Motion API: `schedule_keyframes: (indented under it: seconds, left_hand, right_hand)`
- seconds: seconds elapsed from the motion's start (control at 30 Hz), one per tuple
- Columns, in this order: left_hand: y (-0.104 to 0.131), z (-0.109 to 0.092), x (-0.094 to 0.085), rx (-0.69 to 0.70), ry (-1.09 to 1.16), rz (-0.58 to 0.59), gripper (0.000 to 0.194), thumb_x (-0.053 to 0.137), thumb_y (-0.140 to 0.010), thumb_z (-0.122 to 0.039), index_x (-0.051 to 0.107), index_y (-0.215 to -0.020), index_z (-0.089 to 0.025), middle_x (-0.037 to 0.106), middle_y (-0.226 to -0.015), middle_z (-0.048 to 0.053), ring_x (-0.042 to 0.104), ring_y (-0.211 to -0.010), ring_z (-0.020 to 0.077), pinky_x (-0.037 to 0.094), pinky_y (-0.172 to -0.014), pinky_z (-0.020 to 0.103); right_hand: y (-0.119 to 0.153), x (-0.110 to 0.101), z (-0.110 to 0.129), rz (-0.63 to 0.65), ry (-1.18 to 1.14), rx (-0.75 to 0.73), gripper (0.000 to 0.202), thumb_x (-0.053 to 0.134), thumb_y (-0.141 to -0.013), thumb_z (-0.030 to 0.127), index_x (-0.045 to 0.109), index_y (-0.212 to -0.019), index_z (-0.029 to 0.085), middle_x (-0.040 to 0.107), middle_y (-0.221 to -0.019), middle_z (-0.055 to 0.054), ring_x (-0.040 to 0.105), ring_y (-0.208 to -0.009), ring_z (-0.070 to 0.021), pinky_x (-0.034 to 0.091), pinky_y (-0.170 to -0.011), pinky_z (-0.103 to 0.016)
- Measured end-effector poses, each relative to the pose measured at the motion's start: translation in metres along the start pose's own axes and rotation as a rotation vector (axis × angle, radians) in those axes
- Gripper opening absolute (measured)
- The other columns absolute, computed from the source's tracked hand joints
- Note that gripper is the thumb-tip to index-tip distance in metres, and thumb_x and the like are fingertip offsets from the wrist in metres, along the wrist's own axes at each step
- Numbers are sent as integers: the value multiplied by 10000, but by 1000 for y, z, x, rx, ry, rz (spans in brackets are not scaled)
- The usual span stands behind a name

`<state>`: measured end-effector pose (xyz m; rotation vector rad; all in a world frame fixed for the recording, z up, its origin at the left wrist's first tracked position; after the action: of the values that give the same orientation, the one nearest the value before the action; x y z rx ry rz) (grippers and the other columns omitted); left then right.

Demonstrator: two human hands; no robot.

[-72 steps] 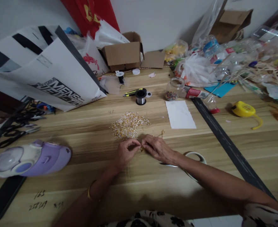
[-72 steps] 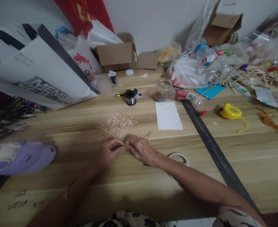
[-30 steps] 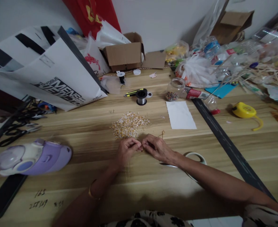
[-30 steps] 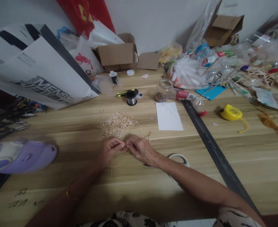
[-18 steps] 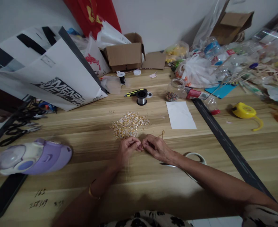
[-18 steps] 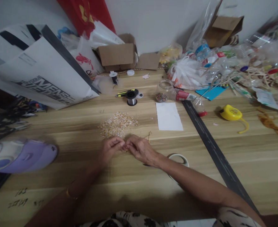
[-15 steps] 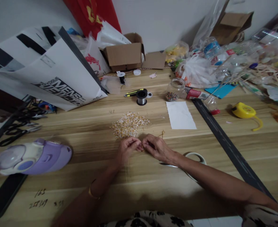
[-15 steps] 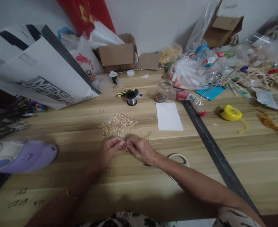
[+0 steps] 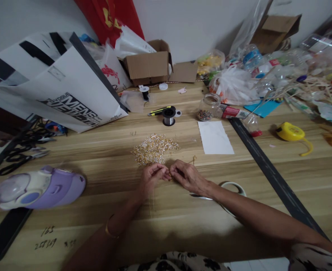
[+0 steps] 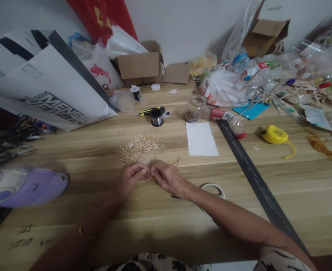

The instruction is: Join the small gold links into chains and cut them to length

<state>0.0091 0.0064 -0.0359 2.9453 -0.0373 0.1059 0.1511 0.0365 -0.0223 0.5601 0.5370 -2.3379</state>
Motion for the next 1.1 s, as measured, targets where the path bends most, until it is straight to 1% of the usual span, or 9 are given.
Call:
schedule_keyframes:
  seconds: [0.3, 0.47, 0.63, 0.83, 1.1]
  left_hand:
    - [-1, 3, 1, -17, 32, 2, 236, 731, -666, -320, 622, -747, -127, 678, -630, 24, 650, -601, 143, 534, -609, 261]
    - [-2, 7, 0, -14, 28, 2, 251, 740, -656, -324, 610, -749, -131, 676, -620, 18, 643, -573, 137, 527, -585, 252]
    - [-2, 6, 1, 8, -12, 9, 256, 740, -661, -341, 600, -721, -134, 666, -600, 12, 639, -555, 129, 518, -558, 232]
    - [0, 7, 1, 4, -39, -22, 257, 745, -651, -343, 615, -719, -132, 669, -618, 21, 643, -560, 137, 522, -563, 241]
    - [2, 6, 1, 76, -124, -47, 147, 694, -704, -277, 629, -725, -146, 670, -629, 20, 645, -604, 143, 511, -600, 236]
  right_hand:
    - [-1, -1, 0, 1, -3, 4, 77, 473, -900, 181, 530, -850, 170, 562, -769, -12, 498, -646, -113, 364, -595, -216]
    - [0, 1, 1, 13, -9, 2, 81, 472, -895, 171, 532, -841, 170, 561, -763, -9, 497, -643, -111, 363, -595, -215]
    - [0, 0, 3, 15, -6, 7, 67, 479, -881, 156, 534, -844, 170, 555, -744, -2, 481, -620, -106, 347, -568, -210]
    - [0, -1, 4, 17, -6, 12, 60, 485, -877, 163, 532, -841, 168, 542, -722, 4, 466, -602, -105, 335, -554, -211]
    - [-1, -1, 4, 6, 1, 3, 70, 488, -879, 165, 536, -827, 167, 533, -717, 6, 459, -600, -101, 331, -555, -206]
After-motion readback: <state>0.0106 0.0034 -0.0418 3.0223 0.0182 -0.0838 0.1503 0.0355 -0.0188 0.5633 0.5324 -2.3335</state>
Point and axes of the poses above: each hand's wrist, its own y-axis away from the middle knuckle, its own x-axis out of the palm, z = x × y, the point moved 5 cm from there along -y, towards the middle knuckle
